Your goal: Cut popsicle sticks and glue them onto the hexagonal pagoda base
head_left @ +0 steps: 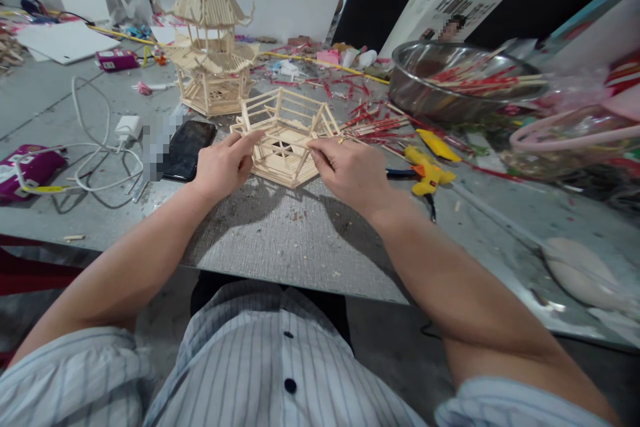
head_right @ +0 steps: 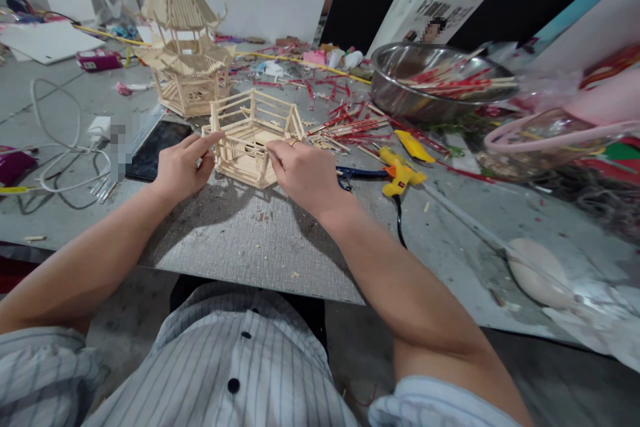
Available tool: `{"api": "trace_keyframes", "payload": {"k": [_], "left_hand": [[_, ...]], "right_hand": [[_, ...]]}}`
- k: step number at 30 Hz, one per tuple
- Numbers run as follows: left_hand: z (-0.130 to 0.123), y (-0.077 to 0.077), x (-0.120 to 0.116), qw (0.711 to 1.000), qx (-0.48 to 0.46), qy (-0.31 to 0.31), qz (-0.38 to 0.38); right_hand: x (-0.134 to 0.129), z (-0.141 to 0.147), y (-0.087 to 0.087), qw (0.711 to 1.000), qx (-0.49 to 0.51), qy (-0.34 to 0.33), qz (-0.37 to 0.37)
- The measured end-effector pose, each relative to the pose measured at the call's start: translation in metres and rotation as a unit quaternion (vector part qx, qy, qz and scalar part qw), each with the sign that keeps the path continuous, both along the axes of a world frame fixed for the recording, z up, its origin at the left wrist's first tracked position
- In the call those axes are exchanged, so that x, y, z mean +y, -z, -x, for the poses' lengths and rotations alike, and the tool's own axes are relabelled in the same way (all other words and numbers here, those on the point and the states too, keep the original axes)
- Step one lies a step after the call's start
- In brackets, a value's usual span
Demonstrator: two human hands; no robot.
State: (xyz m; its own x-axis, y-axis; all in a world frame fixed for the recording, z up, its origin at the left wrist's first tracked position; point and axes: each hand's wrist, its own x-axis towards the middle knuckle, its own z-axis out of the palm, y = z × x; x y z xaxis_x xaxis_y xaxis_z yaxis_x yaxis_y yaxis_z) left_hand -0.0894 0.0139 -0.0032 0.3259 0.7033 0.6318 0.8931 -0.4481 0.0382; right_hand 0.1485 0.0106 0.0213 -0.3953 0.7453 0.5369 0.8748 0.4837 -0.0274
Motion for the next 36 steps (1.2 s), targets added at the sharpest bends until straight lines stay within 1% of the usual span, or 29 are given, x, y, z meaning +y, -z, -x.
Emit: {"api": "trace_keyframes", "payload": {"k": [13,16,19,21,24,27,30,34,36], "left_hand": [[0.000,0.001,0.001,1.000,-0.004,0.001,-0.001],[0.000,0.004,0.002,1.000,-0.007,0.005,-0.010],[0.000,0.005,0.004,0.999,-0.026,0.011,-0.041],[-0.001,0.001,0.004,0.997,-0.032,0.020,-0.073],[-0.011,-0.014,0.000,0.993,-0.013,0.049,-0.106],[-0.029,-0.032,-0.005,0.990,0.024,0.101,-0.092],[-0.047,-0.045,-0.007,0.986,0.064,0.137,-0.073],[-0.060,-0.050,-0.003,0.976,0.149,0.135,-0.084],[-0.062,-0.050,-0.001,0.974,0.155,0.134,-0.092]], "right_hand": [[0.000,0.001,-0.001,1.000,-0.003,0.013,0.018],[-0.001,0.002,-0.002,1.000,-0.003,0.020,0.024],[-0.002,0.003,-0.003,0.999,-0.003,0.023,0.031],[-0.002,0.003,-0.003,0.999,-0.006,0.020,0.034],[-0.002,0.002,-0.003,0.999,-0.010,0.020,0.026],[-0.004,0.000,-0.004,1.000,-0.006,0.021,0.005],[-0.008,-0.003,-0.007,1.000,0.006,0.005,-0.011],[-0.012,-0.010,-0.012,1.000,0.013,-0.019,-0.014],[-0.014,-0.014,-0.015,0.999,0.014,-0.026,-0.013]]}}
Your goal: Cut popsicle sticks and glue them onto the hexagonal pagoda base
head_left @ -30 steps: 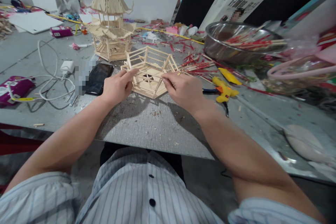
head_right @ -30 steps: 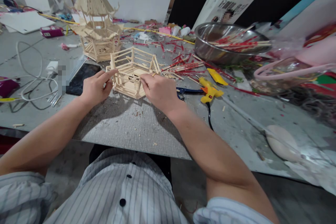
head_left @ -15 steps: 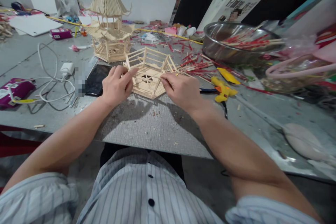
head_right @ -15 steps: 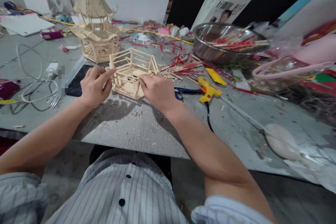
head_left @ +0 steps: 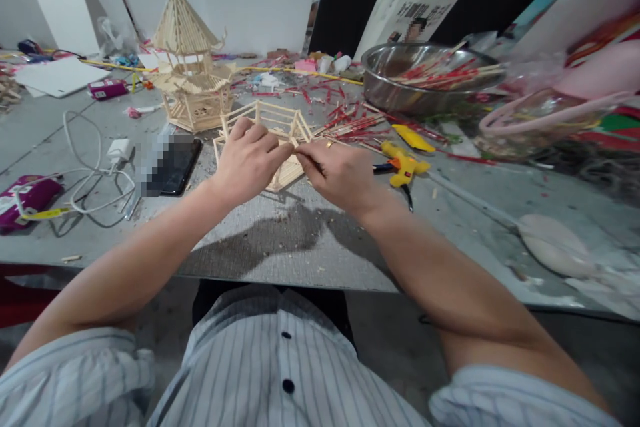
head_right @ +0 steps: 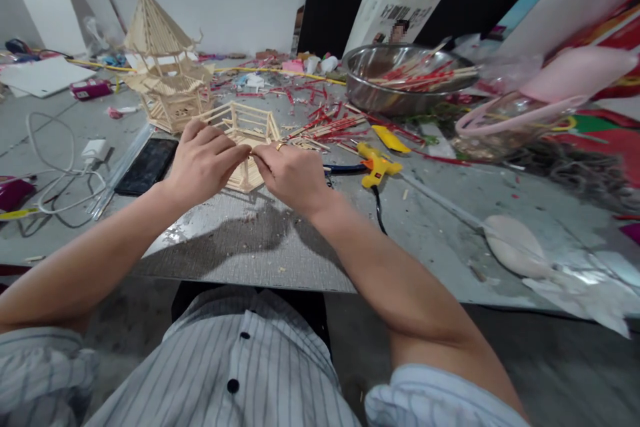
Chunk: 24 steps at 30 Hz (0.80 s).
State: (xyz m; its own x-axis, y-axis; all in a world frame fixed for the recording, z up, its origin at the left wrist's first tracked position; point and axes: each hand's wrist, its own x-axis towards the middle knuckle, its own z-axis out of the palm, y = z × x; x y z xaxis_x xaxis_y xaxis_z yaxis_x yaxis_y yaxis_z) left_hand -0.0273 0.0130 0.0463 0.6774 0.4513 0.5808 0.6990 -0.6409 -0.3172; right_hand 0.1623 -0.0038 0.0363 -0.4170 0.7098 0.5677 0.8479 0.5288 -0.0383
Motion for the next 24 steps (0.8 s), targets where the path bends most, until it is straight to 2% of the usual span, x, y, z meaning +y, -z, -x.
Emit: {"api": "trace_keyframes", "payload": {"k": [11,14,17,19,21,23,24], "left_hand": [[-0.014,0.001,-0.009,0.998,-0.054,0.012,0.008],[-0.012,0.005,-0.007,0.989,-0.138,0.032,0.032],[-0.008,0.010,-0.003,0.968,-0.233,0.049,0.078],[-0.005,0.013,-0.002,0.953,-0.272,0.053,0.124],[-0.004,0.016,-0.001,0.937,-0.302,0.049,0.170],[-0.005,0.019,-0.001,0.917,-0.334,0.037,0.214],[-0.006,0.020,-0.001,0.907,-0.349,0.030,0.234]], "right_hand": [[-0.006,-0.018,-0.010,1.000,0.003,-0.020,-0.018],[-0.006,-0.036,-0.019,0.992,0.071,-0.024,-0.098],[-0.005,-0.062,-0.026,0.975,0.146,0.030,-0.165],[-0.003,-0.076,-0.024,0.982,0.125,0.131,-0.057],[-0.001,-0.082,-0.014,0.968,0.055,0.220,0.103],[0.001,-0.082,0.000,0.942,-0.024,0.245,0.227],[0.001,-0.080,0.007,0.937,-0.052,0.235,0.253]]}}
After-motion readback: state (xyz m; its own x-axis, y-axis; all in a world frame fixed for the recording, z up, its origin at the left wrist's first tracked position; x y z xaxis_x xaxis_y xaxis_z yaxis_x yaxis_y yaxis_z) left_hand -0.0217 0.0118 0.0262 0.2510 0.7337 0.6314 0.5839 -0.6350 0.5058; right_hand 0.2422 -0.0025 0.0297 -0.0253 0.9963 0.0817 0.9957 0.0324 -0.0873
